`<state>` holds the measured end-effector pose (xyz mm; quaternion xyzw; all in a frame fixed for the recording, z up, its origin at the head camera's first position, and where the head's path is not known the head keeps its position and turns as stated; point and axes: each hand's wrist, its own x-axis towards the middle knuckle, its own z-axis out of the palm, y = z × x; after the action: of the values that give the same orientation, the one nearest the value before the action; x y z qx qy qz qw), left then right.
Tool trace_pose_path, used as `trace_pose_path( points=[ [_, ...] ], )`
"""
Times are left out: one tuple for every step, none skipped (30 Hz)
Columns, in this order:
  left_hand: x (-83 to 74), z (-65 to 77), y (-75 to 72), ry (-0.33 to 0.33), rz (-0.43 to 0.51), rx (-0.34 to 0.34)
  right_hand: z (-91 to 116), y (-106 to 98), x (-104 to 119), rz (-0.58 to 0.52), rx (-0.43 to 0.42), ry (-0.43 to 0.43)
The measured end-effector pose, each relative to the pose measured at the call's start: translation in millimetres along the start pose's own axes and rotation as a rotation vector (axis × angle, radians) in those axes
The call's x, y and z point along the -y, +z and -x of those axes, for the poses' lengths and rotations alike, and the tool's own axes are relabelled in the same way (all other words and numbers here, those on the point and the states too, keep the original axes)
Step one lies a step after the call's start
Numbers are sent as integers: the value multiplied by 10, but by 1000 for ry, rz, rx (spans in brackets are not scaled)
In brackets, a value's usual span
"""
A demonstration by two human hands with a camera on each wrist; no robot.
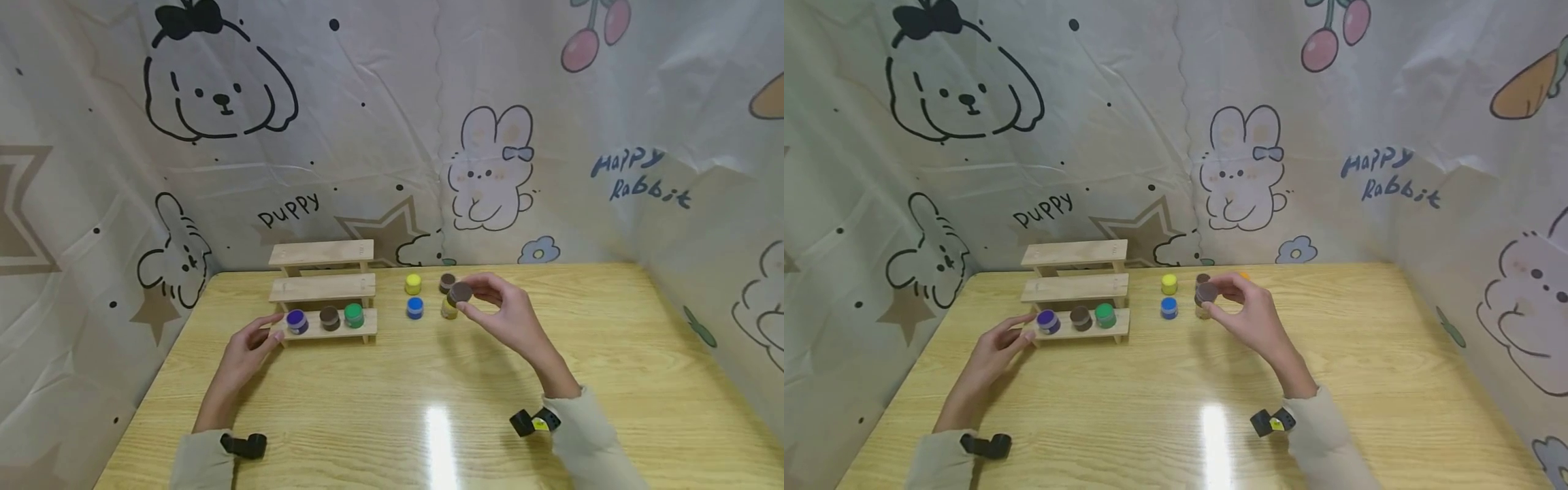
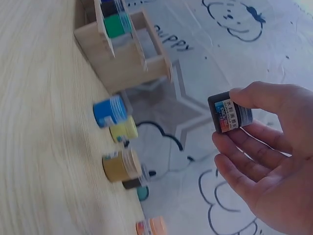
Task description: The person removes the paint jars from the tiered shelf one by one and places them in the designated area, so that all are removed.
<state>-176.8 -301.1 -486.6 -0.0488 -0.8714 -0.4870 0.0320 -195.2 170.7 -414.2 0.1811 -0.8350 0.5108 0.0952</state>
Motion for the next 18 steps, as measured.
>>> trace_pose_path(
  points=[
    [-2,-4,3,-4,-1,1,4,-22,-26,7,-8,6],
    [-4,-8,5,-8,-2,2,7,-43,-56,11,-14,12],
    [-6,-11,7,-10,-4,4,10,-63,-81,12,-19,20],
    [-4,-8,4,-13,-5,3,8,-78,-105,17,-23,28],
    [-2,-6,2,-15,-5,3,7,-94,-130,19,-27,37],
    [1,-5,0,-15,-5,4,5,-109,-155,18,-30,46],
    [2,-4,-1,-15,-5,5,5,-124,-179,18,-32,56],
    [4,-4,-2,-14,-4,6,7,-140,-201,19,-35,66],
    [5,-4,-4,-14,-3,7,10,-157,-222,21,-38,76],
    [6,-5,-5,-13,-4,7,12,-173,-243,22,-41,84],
    [4,-6,-5,-13,-4,8,17,-189,-272,28,-44,92],
    [3,-6,-6,-13,-5,7,20,-205,-295,29,-47,100],
    [2,-7,-7,-14,-6,6,23,-219,-328,34,-50,106],
    [1,-7,-7,-15,-8,5,25,-231,-357,32,-54,114],
    [0,-6,-8,-15,-10,5,28,-240,-396,37,-58,119],
    [0,-5,-8,-16,-12,5,30,-246,-432,39,-61,126],
    [0,-4,-8,-17,-14,7,32,-250,-470,41,-64,135],
    [1,-2,-7,-18,-16,7,36,-253,-504,42,-67,144]
  ],
)
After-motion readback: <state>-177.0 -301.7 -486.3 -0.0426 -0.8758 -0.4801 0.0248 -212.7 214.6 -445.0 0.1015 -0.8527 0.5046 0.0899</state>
